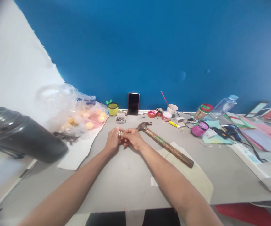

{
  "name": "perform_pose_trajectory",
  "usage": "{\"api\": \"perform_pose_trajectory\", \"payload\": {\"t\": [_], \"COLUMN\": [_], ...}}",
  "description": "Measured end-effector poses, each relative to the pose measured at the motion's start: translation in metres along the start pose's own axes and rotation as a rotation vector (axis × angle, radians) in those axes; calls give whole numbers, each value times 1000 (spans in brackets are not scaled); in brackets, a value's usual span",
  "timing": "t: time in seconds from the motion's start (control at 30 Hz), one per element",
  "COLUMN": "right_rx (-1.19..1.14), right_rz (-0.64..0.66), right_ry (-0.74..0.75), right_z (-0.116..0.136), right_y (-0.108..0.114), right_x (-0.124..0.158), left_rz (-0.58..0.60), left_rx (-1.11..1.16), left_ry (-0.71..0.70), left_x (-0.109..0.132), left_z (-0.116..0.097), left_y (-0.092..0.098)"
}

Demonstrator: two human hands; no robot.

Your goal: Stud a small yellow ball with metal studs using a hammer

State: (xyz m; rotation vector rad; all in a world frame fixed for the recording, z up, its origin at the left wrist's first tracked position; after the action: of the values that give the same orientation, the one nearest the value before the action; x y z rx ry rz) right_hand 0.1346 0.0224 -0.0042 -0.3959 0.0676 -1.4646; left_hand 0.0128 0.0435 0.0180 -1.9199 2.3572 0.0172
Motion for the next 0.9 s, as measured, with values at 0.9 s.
{"api": "perform_pose_trajectory", "payload": {"t": [0.9], "right_rx": [-311], "right_rz": [30], "right_ry": [51], "right_z": [9], "right_y": [22], "right_x": [-10], "left_rz": [276], "left_rx": [673], "left_ry": [302], "left_x": [-6], "left_z": [1], "left_y": [-2]}}
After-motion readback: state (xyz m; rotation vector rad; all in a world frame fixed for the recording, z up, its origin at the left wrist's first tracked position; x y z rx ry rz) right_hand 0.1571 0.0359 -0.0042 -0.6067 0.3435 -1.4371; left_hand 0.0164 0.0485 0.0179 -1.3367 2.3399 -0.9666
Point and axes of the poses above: each hand's wrist, its own x-axis away from the middle knuckle, its own y-axis out of the back of the hand, z = x × y, the point moved 6 cm from there along -x, towards the middle knuckle, and after that the axes turned 4 degrees about z, right-handed, at the moved point
